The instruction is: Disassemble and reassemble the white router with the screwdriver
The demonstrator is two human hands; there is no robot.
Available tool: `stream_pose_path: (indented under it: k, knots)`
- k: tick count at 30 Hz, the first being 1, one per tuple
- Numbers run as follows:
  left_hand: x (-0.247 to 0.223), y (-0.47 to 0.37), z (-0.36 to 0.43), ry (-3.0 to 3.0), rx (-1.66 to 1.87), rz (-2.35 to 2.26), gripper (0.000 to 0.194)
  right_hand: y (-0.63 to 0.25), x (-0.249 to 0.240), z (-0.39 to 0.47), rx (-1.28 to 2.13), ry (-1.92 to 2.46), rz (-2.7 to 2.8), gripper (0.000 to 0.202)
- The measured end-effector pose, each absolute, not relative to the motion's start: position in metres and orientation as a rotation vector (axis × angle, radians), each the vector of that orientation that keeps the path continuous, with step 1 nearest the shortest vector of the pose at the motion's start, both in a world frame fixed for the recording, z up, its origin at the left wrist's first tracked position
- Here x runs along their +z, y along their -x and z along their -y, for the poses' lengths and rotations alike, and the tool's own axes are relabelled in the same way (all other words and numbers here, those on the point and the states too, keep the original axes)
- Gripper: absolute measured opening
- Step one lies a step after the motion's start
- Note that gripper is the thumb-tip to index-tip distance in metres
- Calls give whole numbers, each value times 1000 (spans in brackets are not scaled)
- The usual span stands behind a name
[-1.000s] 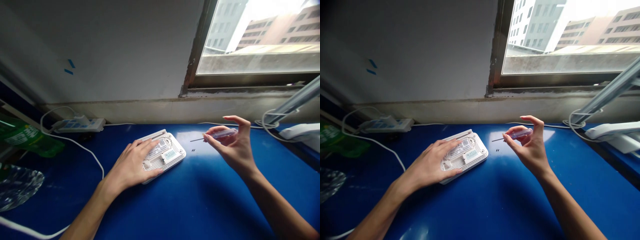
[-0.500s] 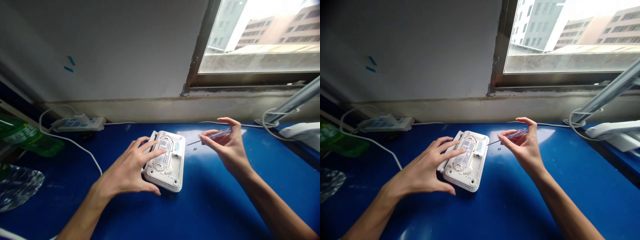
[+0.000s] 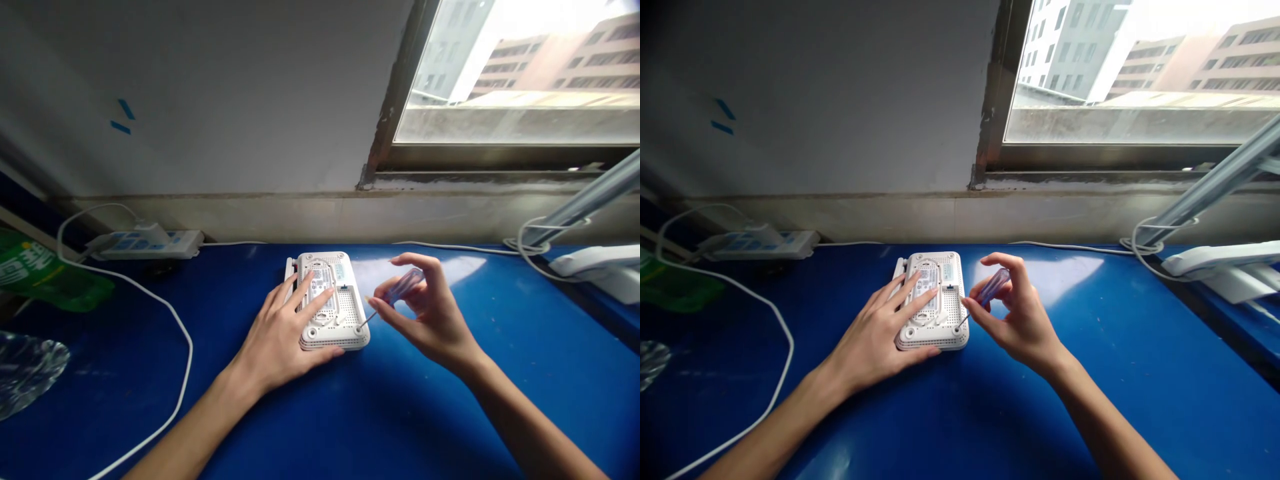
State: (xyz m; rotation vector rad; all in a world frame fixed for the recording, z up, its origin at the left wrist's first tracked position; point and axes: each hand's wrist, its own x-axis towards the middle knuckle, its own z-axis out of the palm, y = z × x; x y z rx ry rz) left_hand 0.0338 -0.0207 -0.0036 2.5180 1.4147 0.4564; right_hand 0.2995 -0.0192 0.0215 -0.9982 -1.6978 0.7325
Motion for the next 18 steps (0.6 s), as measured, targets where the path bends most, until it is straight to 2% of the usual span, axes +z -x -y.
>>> stream_pose_path:
  k: [7, 11, 15, 18]
  knots:
    - [-3, -32, 20, -2512, 428, -1386, 91, -292, 27, 25, 443, 999, 2164, 34]
    - [0, -21, 14, -2559, 391, -1276, 94, -280, 51, 23, 36, 959, 2515, 10]
    - [-1, -15, 10, -2553, 377, -1268, 95, -268, 77, 20, -309, 943, 2674, 27]
    - [-2, -15, 10, -2528, 371, -1278, 95, -263, 85, 20, -396, 980, 2711, 26]
